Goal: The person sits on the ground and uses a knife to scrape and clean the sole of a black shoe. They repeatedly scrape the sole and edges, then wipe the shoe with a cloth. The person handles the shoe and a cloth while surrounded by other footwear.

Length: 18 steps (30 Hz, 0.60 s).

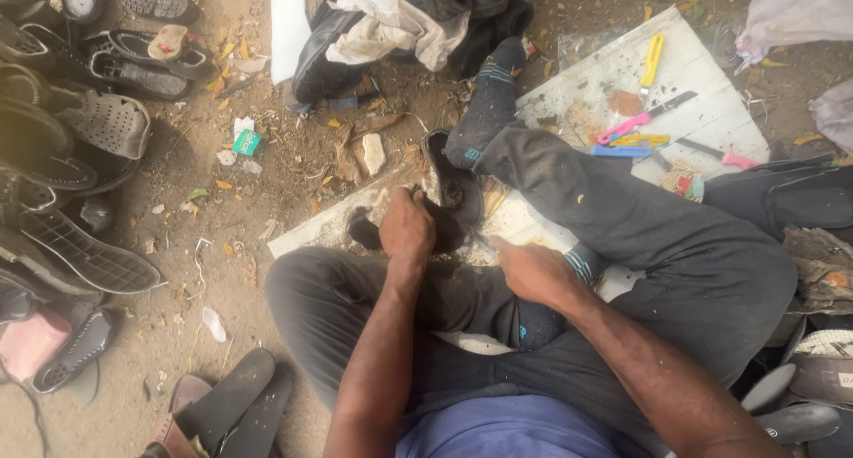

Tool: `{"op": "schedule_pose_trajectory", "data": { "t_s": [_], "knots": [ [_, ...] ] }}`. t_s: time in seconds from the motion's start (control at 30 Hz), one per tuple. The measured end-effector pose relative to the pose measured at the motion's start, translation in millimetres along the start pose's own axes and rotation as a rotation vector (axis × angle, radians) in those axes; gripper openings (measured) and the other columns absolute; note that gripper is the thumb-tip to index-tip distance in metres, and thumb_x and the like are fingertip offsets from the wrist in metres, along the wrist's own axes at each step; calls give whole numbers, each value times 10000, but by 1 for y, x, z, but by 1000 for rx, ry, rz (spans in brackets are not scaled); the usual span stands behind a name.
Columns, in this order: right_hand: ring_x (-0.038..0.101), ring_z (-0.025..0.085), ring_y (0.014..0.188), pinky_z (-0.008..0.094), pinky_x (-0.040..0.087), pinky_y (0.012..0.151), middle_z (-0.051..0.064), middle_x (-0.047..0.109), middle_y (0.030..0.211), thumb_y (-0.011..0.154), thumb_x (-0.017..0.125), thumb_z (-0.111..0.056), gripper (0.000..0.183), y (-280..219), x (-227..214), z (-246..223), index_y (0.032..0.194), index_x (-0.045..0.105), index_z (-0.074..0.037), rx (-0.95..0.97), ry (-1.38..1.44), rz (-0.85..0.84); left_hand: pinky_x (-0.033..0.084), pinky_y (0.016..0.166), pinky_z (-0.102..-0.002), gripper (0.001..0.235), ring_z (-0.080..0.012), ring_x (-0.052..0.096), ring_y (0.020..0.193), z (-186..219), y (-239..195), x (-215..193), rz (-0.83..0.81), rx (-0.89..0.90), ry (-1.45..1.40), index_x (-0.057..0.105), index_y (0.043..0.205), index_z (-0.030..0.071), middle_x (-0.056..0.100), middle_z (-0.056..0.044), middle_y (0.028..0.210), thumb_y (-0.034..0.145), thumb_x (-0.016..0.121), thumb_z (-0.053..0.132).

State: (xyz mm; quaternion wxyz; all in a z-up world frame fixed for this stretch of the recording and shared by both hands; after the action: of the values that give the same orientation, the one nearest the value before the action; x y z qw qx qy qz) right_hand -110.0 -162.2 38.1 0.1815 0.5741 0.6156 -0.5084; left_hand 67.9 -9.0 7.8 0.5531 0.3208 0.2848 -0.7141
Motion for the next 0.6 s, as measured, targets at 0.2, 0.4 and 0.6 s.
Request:
{"op": "schedule_pose_trajectory", "data": {
  "t_s": [0.2, 0.4, 0.6],
  "knots": [
    [713, 417, 869, 548, 528, 749, 197, 740, 880, 1031, 492, -251, 378, 47, -21, -32, 1389, 545, -142, -4, -26, 1, 534, 692, -547, 381, -464, 688, 793, 8, -14, -7, -19, 87, -35, 499, 1084, 0, 695, -253, 896, 954, 685, 307],
    [740, 352, 787, 492, 562, 676, 166, 741, 849, 1025, 478, -211, 366, 78, 2, -45, 1370, 568, -128, -38, -95, -95, 541, 644, -538, 263, -438, 700, 743, -11, -14, 9, -114, 122, -5, 496, 1087, 23, 694, -230, 857, 1001, 626, 234],
    [718, 384, 694, 522, 527, 608, 184, 722, 731, 978, 446, -109, 510, 32, -9, -20, 1487, 467, -79, -101, -177, -7, 498, 608, -563, 257, -467, 657, 704, 9, -20, 4, -37, 265, 23, 523, 1028, 30, 668, -238, 796, 969, 664, 236]
  ]
}}
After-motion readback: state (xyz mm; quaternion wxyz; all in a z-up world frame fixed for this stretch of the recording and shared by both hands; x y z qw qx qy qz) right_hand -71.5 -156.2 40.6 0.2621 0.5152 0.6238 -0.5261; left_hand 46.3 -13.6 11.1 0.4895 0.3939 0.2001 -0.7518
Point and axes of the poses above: each hand's wrist, its own y-axis towards the middle knuckle, its own x-axis out of the palm, z = x × y, the point moved 8 cm from there along y, towards the middle knuckle
